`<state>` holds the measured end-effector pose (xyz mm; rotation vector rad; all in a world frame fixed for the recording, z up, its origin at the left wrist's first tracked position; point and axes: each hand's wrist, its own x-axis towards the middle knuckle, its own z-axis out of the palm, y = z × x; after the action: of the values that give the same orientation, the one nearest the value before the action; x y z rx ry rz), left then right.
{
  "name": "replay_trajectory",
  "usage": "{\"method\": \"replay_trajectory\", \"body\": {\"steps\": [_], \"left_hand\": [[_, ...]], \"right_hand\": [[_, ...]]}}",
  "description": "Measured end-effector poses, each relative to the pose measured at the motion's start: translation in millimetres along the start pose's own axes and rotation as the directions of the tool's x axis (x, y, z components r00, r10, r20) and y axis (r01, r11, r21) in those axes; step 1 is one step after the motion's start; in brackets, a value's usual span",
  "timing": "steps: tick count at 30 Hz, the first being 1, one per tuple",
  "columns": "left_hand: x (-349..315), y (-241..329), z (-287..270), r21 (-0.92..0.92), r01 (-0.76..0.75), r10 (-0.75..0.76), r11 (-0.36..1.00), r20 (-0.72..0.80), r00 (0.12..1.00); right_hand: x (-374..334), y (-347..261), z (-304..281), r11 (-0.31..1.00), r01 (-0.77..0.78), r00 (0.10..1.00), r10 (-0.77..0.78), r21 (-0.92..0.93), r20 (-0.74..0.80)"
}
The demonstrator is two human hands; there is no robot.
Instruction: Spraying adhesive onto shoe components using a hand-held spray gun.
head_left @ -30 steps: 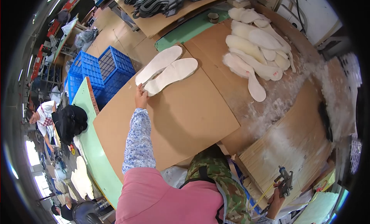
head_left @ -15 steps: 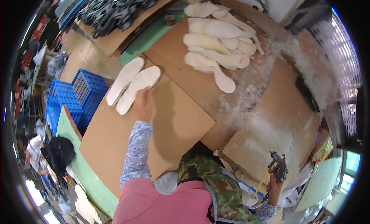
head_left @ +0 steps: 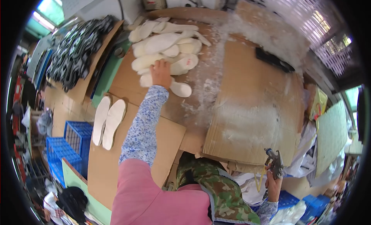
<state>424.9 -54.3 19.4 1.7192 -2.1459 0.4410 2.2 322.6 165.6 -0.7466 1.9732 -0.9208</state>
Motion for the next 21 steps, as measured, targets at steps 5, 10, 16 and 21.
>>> {"method": "replay_trajectory", "body": {"steps": [5,10,16,21], "left_hand": [[32.1,-11.0,0.7,0.025,-0.061,0.058,0.998,0.098,0.993],[77.7,57.9,-105.5,-0.826,0.106,-0.031,0.553,0.106,0.994],[2.8,183.5,-109.3,-0.987,0.162,-0.101,-0.01,0.162,0.982],[-119.6,299.2,-106.7,-0.494,0.496,-0.017,-0.715,0.72,0.694]], "right_hand": [[-8.2,10.9,-15.6,0.998,0.004,0.994,0.003,0.064,-0.112],[-1.3,28.5,-42.3,0.997,-0.045,0.996,0.05,0.062,-0.076],[3.9,38.4,-59.0,0.995,-0.011,0.997,0.018,0.101,-0.071],[5.9,66.9,-78.8,0.992,-0.004,0.998,0.012,0.129,-0.059]]}}
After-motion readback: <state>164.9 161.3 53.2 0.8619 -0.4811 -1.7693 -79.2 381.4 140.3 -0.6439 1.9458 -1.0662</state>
